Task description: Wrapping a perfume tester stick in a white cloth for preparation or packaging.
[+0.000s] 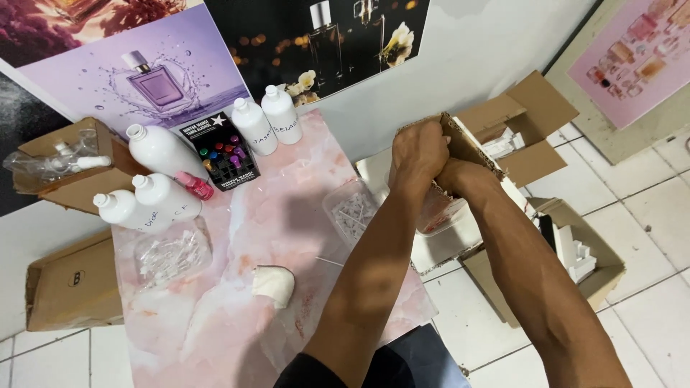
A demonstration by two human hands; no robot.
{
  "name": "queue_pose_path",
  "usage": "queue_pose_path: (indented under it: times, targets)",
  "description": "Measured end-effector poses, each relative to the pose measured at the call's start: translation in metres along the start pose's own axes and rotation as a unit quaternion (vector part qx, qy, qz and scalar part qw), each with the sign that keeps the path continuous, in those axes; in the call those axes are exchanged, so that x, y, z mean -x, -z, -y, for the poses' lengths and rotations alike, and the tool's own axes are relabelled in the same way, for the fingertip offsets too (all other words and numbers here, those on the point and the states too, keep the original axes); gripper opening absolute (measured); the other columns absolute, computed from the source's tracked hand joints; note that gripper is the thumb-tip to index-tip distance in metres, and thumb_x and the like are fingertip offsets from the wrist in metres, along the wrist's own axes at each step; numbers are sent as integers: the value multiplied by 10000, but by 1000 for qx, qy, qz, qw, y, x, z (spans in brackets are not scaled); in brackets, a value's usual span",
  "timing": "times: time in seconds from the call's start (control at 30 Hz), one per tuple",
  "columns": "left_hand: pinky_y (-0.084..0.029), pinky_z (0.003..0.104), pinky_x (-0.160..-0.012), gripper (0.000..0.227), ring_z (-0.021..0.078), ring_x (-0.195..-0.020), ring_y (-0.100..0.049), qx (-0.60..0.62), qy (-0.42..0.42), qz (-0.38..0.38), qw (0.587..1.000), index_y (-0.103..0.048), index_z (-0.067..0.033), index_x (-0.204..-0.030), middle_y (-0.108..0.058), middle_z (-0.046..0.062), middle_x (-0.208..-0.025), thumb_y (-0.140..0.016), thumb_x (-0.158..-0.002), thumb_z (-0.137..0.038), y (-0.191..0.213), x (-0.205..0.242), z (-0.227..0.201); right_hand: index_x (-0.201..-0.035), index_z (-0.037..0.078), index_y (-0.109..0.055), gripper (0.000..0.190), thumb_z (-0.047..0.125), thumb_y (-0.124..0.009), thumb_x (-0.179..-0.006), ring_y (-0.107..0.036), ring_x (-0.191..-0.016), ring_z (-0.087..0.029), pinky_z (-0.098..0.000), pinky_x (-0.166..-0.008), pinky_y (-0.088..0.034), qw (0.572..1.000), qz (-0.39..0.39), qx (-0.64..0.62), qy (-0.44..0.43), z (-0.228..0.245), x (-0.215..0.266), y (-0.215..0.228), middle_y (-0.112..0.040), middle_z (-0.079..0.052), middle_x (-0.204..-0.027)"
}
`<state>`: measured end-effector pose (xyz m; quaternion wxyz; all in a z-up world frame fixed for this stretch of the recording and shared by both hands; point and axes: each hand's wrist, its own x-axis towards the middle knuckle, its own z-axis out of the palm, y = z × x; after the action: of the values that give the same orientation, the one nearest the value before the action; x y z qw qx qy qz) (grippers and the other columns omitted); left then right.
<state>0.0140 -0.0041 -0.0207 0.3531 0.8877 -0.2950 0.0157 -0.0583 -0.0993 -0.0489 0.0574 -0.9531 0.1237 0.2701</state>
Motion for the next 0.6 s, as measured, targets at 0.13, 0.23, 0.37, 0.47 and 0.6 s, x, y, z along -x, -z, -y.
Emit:
queue_pose_path:
  times: [0.13, 0.23, 0.37, 0.47, 0.6]
  targets:
    - [-578, 395, -748, 282, 292, -783, -737, 12, -8, 3, 1000, -732, -59, -763, -713, 137, -717, -628, -932, -260, 29, 8, -15, -1340, -175, -586, 472, 122, -415, -1016, -641, -1247, -359, -281, -1073, -517, 999, -3, 42, 15, -22, -18, -7, -687, -338, -1221]
    - [-565, 464, -823, 408, 363, -859, -734, 86, -5, 33, 996, -720, 4, -816, -727, 202, -793, -523, -978, -314, 52, 15, -21, -1161, 140, -798, 423, 347, -588, -858, -712, -1175, -258, -385, -1057, -550, 983, 14, 139, 120, -24, -35, 4, -788, -84, -1158]
    - [-460, 534, -1042, 698, 408, -1158, -673, 155, 40, 115, 980, -744, -82, -919, -755, 204, -1004, -289, -963, -609, 74, 23, -24, -1265, 46, -731, 417, 181, -620, -886, -708, -937, -368, -464, -655, -578, 988, 5, -136, -71, -7, 23, 60, -746, -191, -1103]
    - [-423, 519, -1094, 782, 383, -1230, -646, 200, 48, 145, 968, -759, -134, -980, -765, 138, -980, -254, -930, -729, 67, 21, -16, -1076, 150, -779, 268, 289, -650, -885, -743, -787, -408, -548, -521, -607, 959, -100, -265, -5, -28, 21, 49, -757, -170, -924]
    - [-430, 520, -1104, 721, 420, -1285, -599, 339, 35, 129, 931, -787, -135, -1108, -766, 188, -1126, -312, -986, -663, 91, 34, -17, -1058, 67, -732, 208, 255, -642, -1053, -684, -879, -222, -384, -802, -610, 833, -188, -511, 99, -28, 43, 49, -676, -103, -899]
